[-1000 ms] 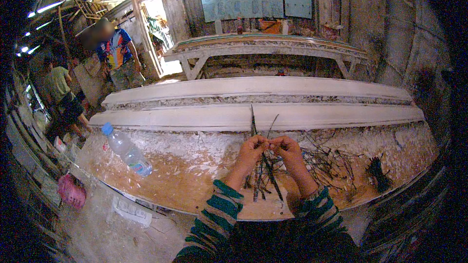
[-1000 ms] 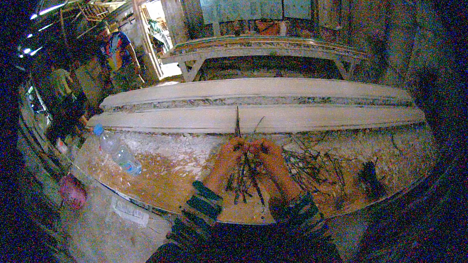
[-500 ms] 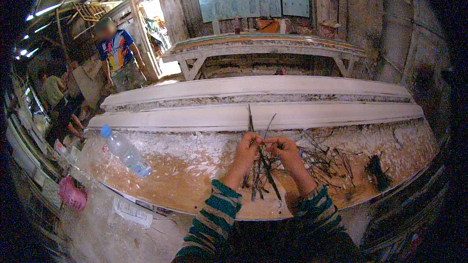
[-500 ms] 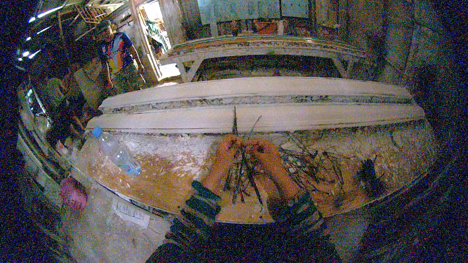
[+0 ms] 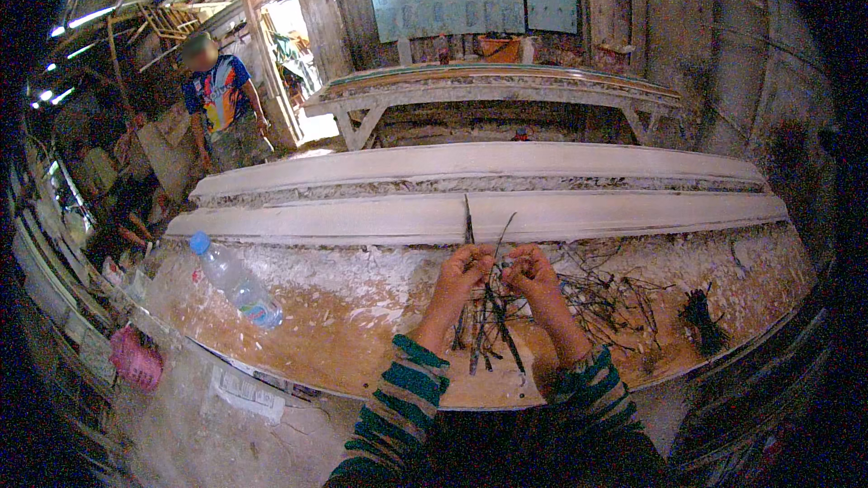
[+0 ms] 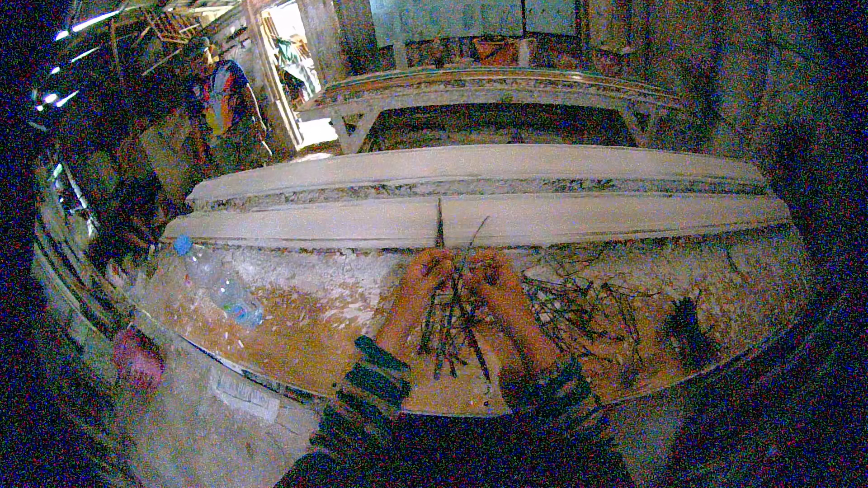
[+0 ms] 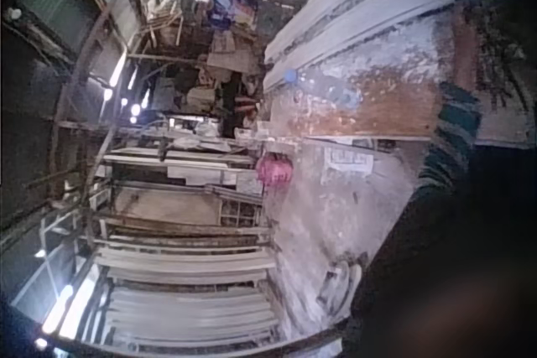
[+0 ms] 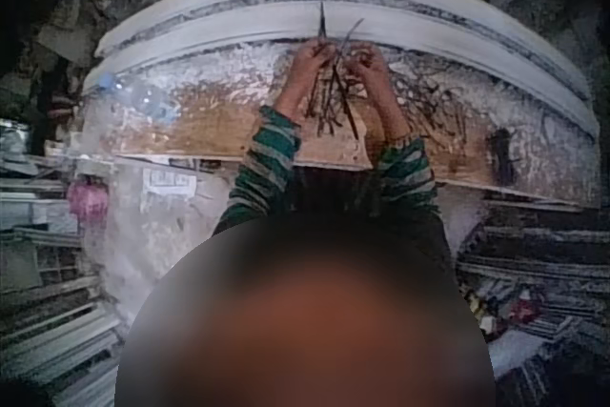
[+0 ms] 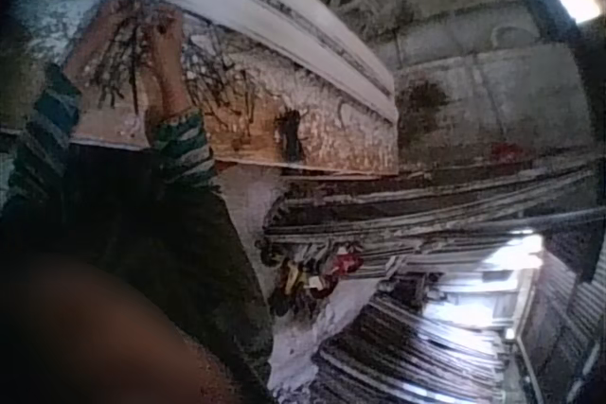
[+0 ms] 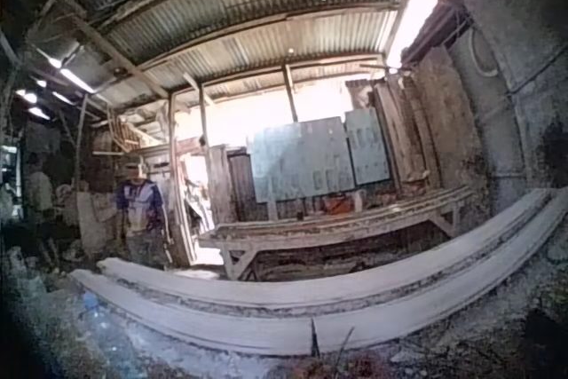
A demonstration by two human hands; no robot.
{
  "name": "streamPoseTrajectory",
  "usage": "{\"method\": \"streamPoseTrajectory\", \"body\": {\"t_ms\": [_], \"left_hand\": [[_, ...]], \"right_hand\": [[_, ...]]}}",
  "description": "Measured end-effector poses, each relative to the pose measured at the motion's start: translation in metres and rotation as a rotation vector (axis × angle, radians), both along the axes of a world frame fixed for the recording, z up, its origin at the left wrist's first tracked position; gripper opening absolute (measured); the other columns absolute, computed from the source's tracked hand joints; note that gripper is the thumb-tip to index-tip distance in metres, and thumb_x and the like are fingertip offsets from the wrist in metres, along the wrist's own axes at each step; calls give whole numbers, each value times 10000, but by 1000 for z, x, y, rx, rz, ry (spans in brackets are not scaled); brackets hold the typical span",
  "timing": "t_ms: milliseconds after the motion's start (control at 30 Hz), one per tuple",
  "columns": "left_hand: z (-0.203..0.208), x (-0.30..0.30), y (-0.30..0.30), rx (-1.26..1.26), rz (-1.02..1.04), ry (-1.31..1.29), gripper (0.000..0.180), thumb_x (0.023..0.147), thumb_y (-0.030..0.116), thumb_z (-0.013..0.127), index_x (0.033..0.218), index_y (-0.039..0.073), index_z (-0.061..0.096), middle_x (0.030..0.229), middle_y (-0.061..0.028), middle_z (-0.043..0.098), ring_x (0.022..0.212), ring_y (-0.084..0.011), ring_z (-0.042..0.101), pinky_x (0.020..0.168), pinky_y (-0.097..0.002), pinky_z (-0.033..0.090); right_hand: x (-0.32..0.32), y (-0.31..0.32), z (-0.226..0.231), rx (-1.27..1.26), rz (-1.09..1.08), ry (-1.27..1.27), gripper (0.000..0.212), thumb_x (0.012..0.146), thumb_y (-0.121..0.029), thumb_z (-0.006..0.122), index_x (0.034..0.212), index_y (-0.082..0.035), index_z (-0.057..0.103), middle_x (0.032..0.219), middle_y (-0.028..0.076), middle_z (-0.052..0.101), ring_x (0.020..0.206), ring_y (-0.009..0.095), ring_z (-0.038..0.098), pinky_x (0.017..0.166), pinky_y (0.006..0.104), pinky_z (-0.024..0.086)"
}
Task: The person repeatedly picks up, separates, and organizes black cable ties on a workbench. They handle the ties one at a time, occasionally grouping them, while another person works on a boat hull in the background.
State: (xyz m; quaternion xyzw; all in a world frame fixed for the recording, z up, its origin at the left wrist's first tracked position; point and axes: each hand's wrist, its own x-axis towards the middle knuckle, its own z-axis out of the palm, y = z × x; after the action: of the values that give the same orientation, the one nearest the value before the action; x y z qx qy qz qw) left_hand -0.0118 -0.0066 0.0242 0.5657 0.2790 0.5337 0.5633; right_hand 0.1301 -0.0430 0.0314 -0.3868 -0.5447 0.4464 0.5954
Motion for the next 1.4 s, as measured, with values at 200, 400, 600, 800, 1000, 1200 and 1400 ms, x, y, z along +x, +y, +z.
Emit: {"method": "streamPoseTrajectory", "body": {"t_ms": [200, 400, 600, 800, 1000, 1200, 1400], "left_hand": [[10, -7, -7, -37, -122, 291, 203, 772, 276, 614, 817, 79, 609, 617, 34, 513, 529, -42, 419, 473, -183, 326], [5, -4, -4, 197, 17, 308, 184, 771, 253, 611, 787, 69, 605, 596, 30, 514, 507, -54, 420, 456, -206, 327], [7, -12, -5, 222, 77, 451, 185, 768, 218, 608, 777, 35, 590, 680, -14, 562, 628, -91, 483, 577, -237, 393], [-2, -10, 3, 266, 103, 376, 171, 774, 198, 599, 786, 29, 574, 721, -33, 579, 688, -118, 522, 638, -257, 420], [-2, -10, 4, 185, 121, 345, 190, 770, 202, 612, 852, 36, 567, 771, -29, 580, 727, -115, 528, 679, -247, 425], [18, -10, -9, 171, 18, 42, 370, 689, 201, 691, 1002, 62, 549, 816, -19, 576, 767, -129, 532, 737, -265, 431], [11, -2, -8, 395, 67, 491, 415, 670, 95, 675, 1057, 71, 527, 834, -41, 583, 798, -142, 541, 743, -281, 436]], "right_hand": [[-1, -3, 2, -28, 39, 52, 253, 765, -98, 604, 964, -98, 448, 613, -47, 449, 566, 55, 445, 506, 196, 370], [-3, -5, 7, -38, 55, -55, 208, 780, -88, 583, 945, -94, 456, 645, -44, 447, 577, 50, 431, 509, 190, 367], [-7, -5, 5, 57, 93, 1, 140, 802, -85, 546, 869, -113, 426, 751, -37, 425, 629, 42, 413, 524, 187, 371], [-5, -9, 4, 44, 108, -51, 143, 812, -116, 539, 821, -117, 396, 734, -42, 391, 655, 50, 417, 568, 208, 402], [-6, -8, 2, 3, 117, 38, 167, 803, -124, 559, 880, -114, 411, 734, -29, 434, 670, 65, 455, 604, 232, 440], [8, -3, 4, -147, 235, 490, 278, 798, -112, 559, 1042, -99, 426, 839, 39, 531, 688, 109, 529, 671, 261, 483], [16, -1, 3, -153, 326, 792, 334, 807, -122, 548, 1108, -89, 406, 884, 53, 543, 743, 123, 557, 734, 286, 493]]}}
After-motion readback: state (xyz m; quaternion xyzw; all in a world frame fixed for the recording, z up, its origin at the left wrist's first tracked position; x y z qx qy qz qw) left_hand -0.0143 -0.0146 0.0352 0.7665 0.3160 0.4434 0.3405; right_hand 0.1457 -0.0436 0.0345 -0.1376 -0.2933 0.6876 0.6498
